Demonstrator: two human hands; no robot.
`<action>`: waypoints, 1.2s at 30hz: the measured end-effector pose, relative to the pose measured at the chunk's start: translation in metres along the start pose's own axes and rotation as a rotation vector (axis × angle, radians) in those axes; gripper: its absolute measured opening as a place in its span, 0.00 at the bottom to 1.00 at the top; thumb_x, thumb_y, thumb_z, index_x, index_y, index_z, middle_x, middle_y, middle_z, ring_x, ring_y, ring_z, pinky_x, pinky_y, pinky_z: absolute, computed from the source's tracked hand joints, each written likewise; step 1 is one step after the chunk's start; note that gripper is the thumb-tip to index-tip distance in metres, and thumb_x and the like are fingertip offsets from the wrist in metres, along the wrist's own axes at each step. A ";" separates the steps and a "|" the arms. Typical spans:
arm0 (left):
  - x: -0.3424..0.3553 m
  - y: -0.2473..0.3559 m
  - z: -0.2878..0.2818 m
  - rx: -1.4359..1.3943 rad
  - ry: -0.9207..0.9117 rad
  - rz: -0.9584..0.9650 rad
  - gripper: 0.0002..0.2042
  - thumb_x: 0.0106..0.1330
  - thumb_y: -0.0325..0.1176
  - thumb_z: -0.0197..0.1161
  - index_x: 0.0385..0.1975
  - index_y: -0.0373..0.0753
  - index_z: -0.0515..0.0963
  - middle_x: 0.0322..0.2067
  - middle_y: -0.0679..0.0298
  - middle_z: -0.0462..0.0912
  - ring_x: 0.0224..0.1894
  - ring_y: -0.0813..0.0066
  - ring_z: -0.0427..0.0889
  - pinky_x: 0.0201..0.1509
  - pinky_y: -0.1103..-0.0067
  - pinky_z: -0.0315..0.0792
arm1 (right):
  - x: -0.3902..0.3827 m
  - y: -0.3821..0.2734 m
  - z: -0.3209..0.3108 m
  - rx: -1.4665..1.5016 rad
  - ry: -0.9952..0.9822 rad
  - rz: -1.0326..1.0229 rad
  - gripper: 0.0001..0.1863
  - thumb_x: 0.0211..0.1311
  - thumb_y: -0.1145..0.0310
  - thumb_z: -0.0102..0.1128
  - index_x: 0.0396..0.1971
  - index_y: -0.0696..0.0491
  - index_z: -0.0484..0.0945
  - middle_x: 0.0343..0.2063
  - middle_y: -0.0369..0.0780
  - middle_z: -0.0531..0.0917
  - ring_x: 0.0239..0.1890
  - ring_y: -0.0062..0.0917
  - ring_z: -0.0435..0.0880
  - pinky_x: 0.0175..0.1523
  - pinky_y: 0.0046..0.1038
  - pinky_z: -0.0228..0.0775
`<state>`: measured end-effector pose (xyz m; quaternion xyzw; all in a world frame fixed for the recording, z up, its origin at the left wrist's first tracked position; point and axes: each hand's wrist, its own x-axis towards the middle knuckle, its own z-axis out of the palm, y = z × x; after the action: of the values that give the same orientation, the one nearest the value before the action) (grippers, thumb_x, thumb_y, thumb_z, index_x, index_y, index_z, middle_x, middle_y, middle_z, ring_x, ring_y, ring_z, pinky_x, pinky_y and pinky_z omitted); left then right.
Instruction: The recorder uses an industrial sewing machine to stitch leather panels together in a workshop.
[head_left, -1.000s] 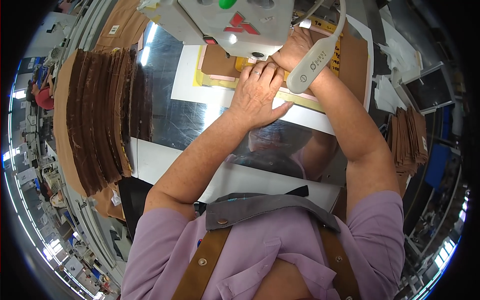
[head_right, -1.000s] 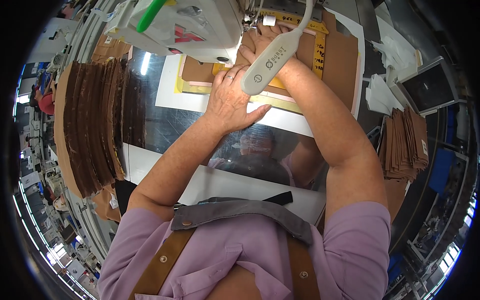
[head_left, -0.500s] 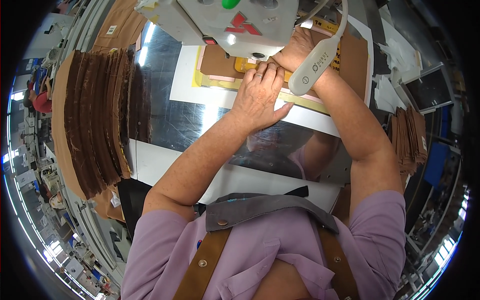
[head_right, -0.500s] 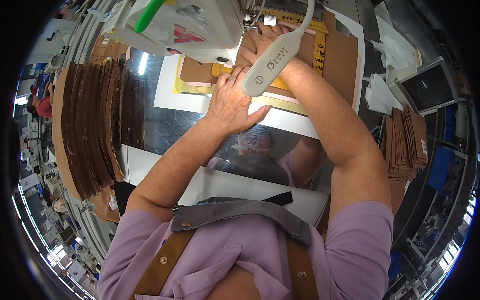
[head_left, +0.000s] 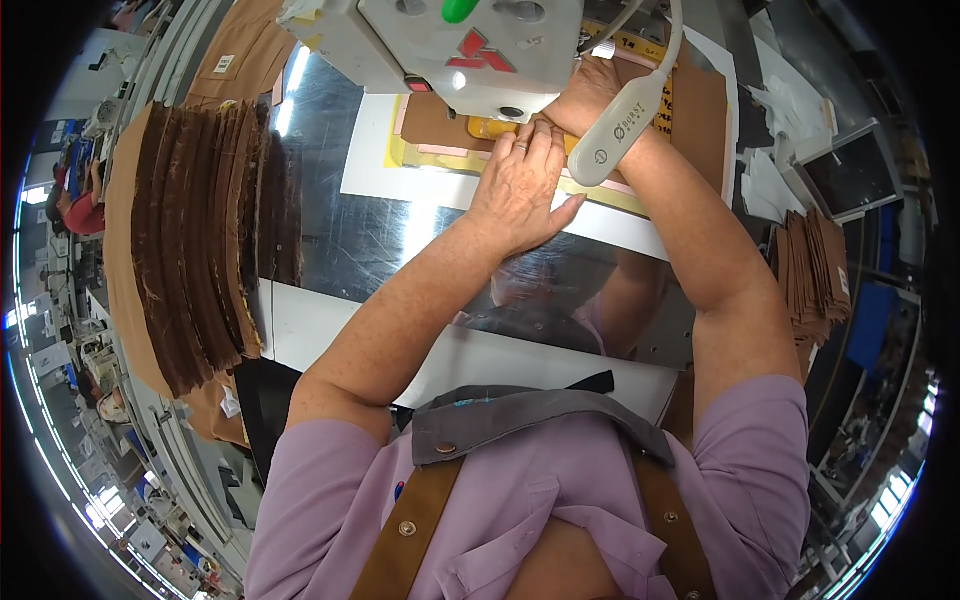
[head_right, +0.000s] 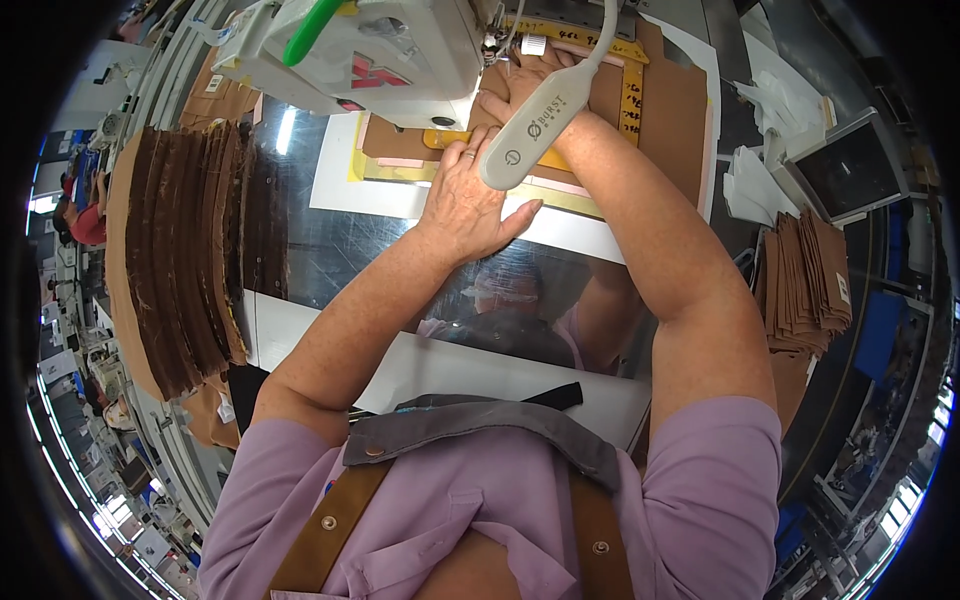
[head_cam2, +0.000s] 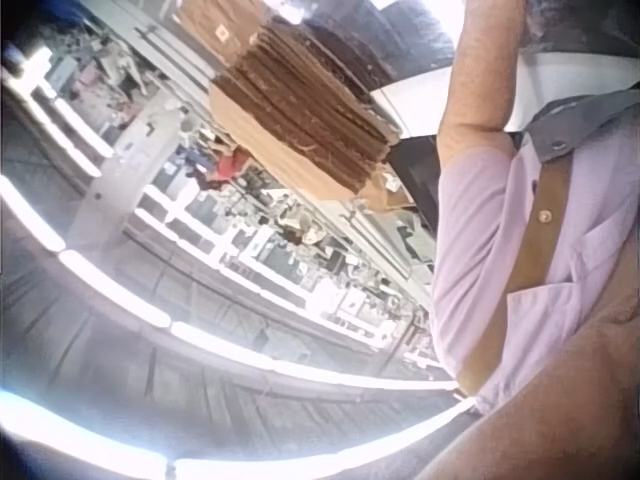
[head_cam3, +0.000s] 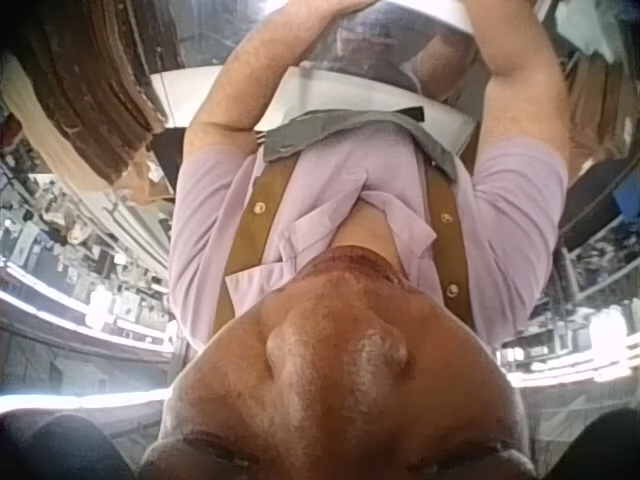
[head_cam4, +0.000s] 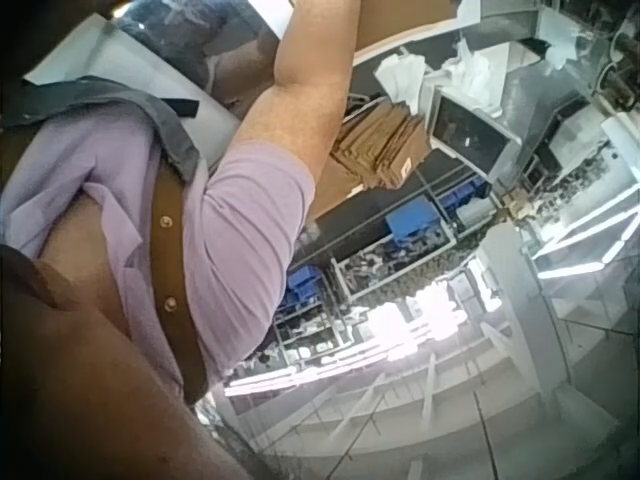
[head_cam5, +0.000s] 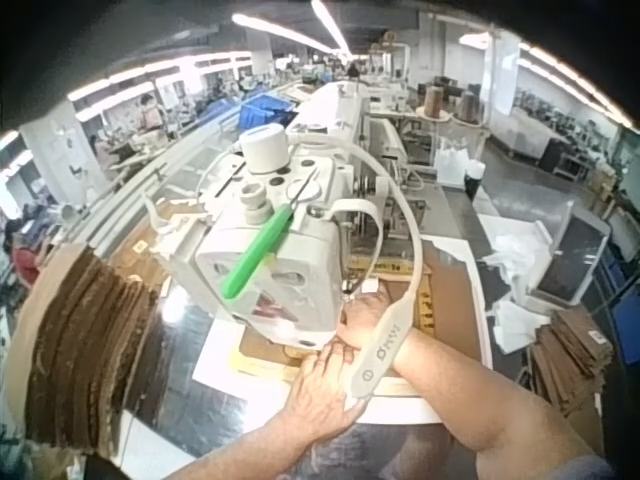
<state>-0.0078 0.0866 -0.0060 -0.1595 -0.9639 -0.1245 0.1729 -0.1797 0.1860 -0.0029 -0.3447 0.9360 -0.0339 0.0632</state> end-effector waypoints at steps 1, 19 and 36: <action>0.000 0.000 0.002 0.000 0.000 0.002 0.30 0.63 0.53 0.65 0.57 0.35 0.77 0.54 0.47 0.73 0.62 0.49 0.70 0.66 0.61 0.61 | 0.002 0.002 0.003 0.000 0.001 0.002 0.43 0.64 0.33 0.46 0.71 0.46 0.70 0.70 0.44 0.71 0.74 0.42 0.62 0.77 0.47 0.47; -0.008 0.007 -0.010 -0.171 -0.011 -0.034 0.31 0.59 0.51 0.70 0.55 0.33 0.75 0.50 0.49 0.75 0.57 0.54 0.73 0.60 0.61 0.63 | -0.017 -0.005 0.003 -0.059 0.286 -0.047 0.28 0.73 0.47 0.45 0.63 0.48 0.77 0.60 0.46 0.80 0.67 0.43 0.72 0.73 0.45 0.58; -0.046 0.024 -0.052 -0.091 -0.194 -0.067 0.39 0.57 0.61 0.66 0.59 0.34 0.77 0.58 0.54 0.75 0.64 0.63 0.71 0.63 0.60 0.58 | -0.062 -0.020 0.008 0.208 0.343 -0.165 0.19 0.70 0.63 0.54 0.56 0.56 0.77 0.54 0.47 0.80 0.59 0.41 0.76 0.70 0.45 0.61</action>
<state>0.0569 0.0814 0.0282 -0.1459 -0.9743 -0.1578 0.0671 -0.1195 0.2110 -0.0028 -0.4011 0.8930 -0.1937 -0.0648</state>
